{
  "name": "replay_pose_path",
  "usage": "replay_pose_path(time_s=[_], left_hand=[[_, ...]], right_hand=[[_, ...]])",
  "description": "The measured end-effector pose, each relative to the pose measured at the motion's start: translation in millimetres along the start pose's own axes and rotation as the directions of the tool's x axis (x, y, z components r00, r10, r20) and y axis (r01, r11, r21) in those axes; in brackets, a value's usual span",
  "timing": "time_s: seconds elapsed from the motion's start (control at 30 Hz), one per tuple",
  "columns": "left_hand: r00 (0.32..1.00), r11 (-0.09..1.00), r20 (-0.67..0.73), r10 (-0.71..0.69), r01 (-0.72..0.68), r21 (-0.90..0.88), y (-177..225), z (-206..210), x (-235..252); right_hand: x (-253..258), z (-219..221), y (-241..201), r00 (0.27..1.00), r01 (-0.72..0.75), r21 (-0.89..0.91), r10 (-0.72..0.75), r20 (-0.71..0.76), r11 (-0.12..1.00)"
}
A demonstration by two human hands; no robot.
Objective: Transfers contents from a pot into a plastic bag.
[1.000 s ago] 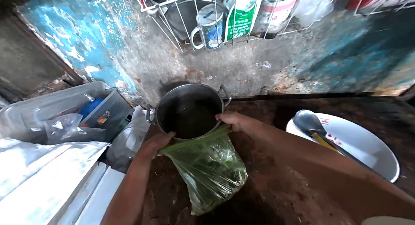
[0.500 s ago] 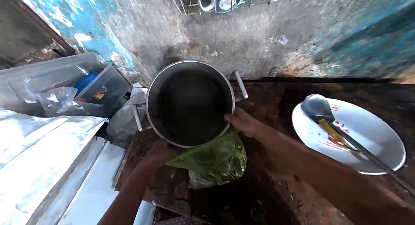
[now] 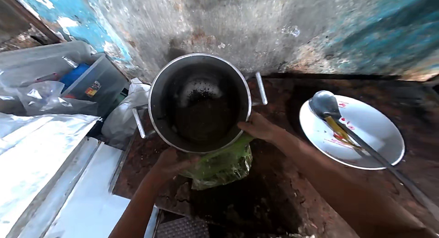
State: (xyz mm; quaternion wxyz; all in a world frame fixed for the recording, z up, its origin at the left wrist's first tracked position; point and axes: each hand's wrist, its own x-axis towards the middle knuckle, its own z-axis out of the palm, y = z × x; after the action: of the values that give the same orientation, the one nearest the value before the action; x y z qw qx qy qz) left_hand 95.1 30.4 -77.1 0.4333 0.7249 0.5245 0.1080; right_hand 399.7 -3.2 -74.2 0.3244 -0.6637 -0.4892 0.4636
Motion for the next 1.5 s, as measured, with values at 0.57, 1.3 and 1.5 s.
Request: replay_pose_path(time_s=[0.57, 1.3, 1.5], left_hand=[[0.912, 0.9, -0.222, -0.345, 0.254, -0.354, 10.3, 30.9, -6.8], [0.931, 0.835, -0.296, -0.216, 0.019, -0.549, -6.6, 51.5, -13.8], [0.919, 0.84, -0.298, -0.257, 0.06, -0.539, 22.4, 24.1, -15.5]], right_hand=[[4.0, 0.7, -0.2, 0.935, -0.038, 0.285, 0.134, -0.328, 0.958], [-12.3, -0.2, 14.5, 0.994, -0.01, 0.134, 0.024, -0.106, 0.991], [-13.7, -6.2, -6.8, 0.986, 0.061, 0.185, -0.031, -0.165, 0.981]])
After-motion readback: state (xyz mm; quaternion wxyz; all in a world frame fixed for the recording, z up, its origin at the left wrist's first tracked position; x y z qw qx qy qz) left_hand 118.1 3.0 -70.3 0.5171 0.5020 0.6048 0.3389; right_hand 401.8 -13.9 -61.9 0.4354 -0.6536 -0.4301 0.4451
